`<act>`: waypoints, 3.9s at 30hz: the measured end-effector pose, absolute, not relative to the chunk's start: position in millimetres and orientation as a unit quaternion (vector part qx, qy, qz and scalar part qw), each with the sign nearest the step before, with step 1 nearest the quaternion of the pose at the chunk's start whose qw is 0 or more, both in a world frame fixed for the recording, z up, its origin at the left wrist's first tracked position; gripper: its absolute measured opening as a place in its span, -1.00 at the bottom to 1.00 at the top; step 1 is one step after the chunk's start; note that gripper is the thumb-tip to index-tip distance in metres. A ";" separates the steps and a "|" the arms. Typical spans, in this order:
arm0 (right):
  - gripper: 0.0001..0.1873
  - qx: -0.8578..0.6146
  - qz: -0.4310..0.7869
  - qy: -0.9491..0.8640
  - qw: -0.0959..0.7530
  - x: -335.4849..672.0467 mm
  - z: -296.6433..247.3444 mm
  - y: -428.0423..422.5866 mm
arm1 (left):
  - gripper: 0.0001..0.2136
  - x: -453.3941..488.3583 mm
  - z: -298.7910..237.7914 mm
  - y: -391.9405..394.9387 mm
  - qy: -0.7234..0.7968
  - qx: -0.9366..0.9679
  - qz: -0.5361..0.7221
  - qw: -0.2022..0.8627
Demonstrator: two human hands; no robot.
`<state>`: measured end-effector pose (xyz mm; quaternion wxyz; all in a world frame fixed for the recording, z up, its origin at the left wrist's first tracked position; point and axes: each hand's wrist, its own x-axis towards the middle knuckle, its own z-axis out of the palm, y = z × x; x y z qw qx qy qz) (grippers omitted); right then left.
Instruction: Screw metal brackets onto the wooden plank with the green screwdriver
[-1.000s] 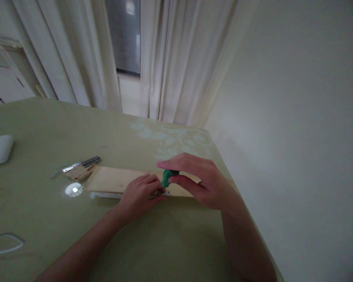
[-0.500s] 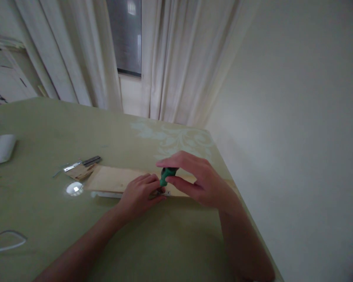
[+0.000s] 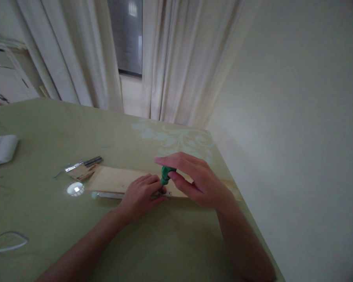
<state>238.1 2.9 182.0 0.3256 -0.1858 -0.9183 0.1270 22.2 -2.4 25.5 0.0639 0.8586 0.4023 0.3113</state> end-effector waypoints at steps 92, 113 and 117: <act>-0.67 -0.212 0.211 -0.904 0.306 240.2 178.6 8.1 | -0.90 25.7 29.0 -3.8 0.419 0.856 0.300 0.057; -0.69 -0.268 0.148 -0.892 0.331 236.3 178.3 -5.3 | -0.86 25.2 22.5 -3.2 0.416 0.855 0.303 0.070; -0.69 -0.300 0.150 -0.872 0.356 235.3 175.4 -3.2 | -0.89 26.3 26.9 -2.4 0.416 0.854 0.302 0.080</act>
